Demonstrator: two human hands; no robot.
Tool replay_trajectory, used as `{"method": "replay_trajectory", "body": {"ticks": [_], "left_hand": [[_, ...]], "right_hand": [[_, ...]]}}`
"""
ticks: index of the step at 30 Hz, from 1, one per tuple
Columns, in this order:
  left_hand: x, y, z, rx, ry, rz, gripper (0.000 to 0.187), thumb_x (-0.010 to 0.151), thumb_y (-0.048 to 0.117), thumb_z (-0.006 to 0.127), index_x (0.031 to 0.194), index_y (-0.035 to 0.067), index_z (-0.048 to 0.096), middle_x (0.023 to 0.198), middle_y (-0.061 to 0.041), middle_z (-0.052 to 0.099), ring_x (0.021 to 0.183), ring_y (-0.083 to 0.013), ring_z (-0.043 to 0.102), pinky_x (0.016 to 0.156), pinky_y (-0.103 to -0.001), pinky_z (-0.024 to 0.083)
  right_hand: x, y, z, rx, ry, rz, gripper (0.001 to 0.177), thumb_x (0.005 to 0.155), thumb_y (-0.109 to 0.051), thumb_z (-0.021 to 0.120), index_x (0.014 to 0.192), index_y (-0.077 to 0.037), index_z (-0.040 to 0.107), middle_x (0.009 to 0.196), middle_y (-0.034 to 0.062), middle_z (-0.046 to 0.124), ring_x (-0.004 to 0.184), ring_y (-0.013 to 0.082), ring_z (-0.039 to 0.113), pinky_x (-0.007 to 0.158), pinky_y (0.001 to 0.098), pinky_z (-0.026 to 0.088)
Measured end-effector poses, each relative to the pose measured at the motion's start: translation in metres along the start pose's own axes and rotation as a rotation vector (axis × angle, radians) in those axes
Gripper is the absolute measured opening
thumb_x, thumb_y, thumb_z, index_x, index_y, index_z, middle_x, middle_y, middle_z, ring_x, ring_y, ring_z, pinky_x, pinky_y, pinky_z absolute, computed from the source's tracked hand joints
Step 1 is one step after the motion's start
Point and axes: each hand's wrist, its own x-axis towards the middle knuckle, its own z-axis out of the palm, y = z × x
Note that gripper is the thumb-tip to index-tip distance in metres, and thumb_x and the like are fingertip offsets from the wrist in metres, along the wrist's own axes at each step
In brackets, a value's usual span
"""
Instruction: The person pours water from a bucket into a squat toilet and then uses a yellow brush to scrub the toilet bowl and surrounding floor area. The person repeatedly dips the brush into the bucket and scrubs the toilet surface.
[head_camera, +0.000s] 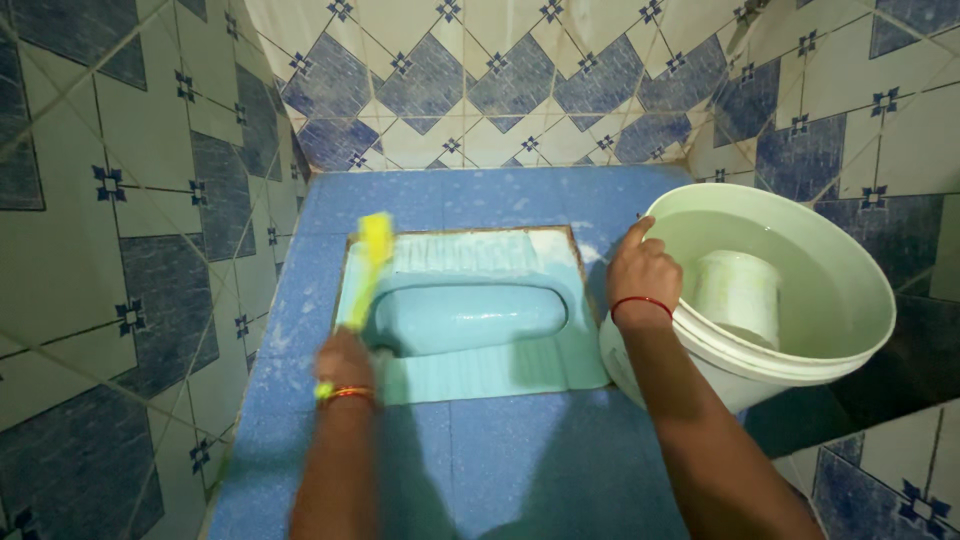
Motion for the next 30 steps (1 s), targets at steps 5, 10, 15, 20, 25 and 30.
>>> {"method": "replay_trajectory", "body": {"ticks": [5, 10, 15, 20, 25, 30], "left_hand": [[0.025, -0.041, -0.022, 0.218, -0.044, 0.09, 0.016, 0.1, 0.023, 0.06, 0.101, 0.012, 0.072, 0.097, -0.009, 0.078, 0.089, -0.0268, 0.079, 0.07, -0.039, 0.063], [0.024, 0.003, -0.05, 0.103, -0.198, -0.069, 0.024, 0.099, 0.03, 0.061, 0.105, 0.01, 0.074, 0.103, -0.016, 0.077, 0.094, -0.0334, 0.076, 0.069, -0.046, 0.062], [0.02, 0.014, -0.067, 0.243, -0.162, -0.051, 0.013, 0.092, 0.019, 0.069, 0.095, 0.011, 0.079, 0.099, -0.014, 0.078, 0.091, -0.0286, 0.078, 0.062, -0.044, 0.063], [0.024, -0.031, -0.073, 0.095, -0.019, -0.116, 0.015, 0.095, 0.019, 0.066, 0.092, 0.011, 0.079, 0.094, -0.014, 0.079, 0.087, -0.0304, 0.079, 0.066, -0.041, 0.063], [0.026, 0.003, -0.048, 0.082, -0.214, 0.068, 0.018, 0.093, 0.024, 0.066, 0.095, 0.01, 0.079, 0.105, -0.015, 0.077, 0.099, -0.0335, 0.076, 0.08, -0.044, 0.062], [-0.032, 0.113, -0.032, -0.16, -0.357, 0.149, 0.04, 0.104, 0.041, 0.051, 0.109, 0.008, 0.072, 0.108, -0.018, 0.074, 0.103, -0.0387, 0.073, 0.086, -0.05, 0.059]], "right_hand": [[0.001, -0.003, 0.001, -0.013, 0.012, 0.02, 0.044, 0.098, -0.015, 0.054, 0.139, 0.002, 0.06, 0.078, 0.0079, 0.067, 0.059, 0.0223, 0.07, 0.051, 0.0349, 0.056], [-0.003, 0.0, 0.003, 0.024, -0.036, 0.01, 0.048, 0.096, -0.016, 0.054, 0.14, 0.002, 0.058, 0.081, 0.0108, 0.069, 0.059, 0.0261, 0.071, 0.051, 0.0383, 0.057], [0.004, -0.002, 0.005, 0.058, -0.134, 0.078, 0.051, 0.096, -0.017, 0.052, 0.144, -0.001, 0.053, 0.087, 0.015, 0.07, 0.067, 0.0307, 0.073, 0.057, 0.0414, 0.06], [-0.002, 0.001, 0.001, 0.049, -0.14, 0.019, 0.054, 0.094, -0.018, 0.053, 0.144, 0.003, 0.053, 0.084, 0.0145, 0.07, 0.061, 0.0292, 0.072, 0.052, 0.0399, 0.059], [0.001, -0.001, 0.005, 0.01, -0.063, 0.028, 0.049, 0.098, -0.017, 0.053, 0.142, 0.002, 0.056, 0.083, 0.012, 0.069, 0.061, 0.0268, 0.071, 0.053, 0.038, 0.058], [-0.001, -0.002, 0.007, 0.007, -0.055, 0.049, 0.044, 0.101, -0.016, 0.052, 0.142, -0.001, 0.056, 0.083, 0.0109, 0.068, 0.062, 0.0264, 0.071, 0.054, 0.0387, 0.059]]}}
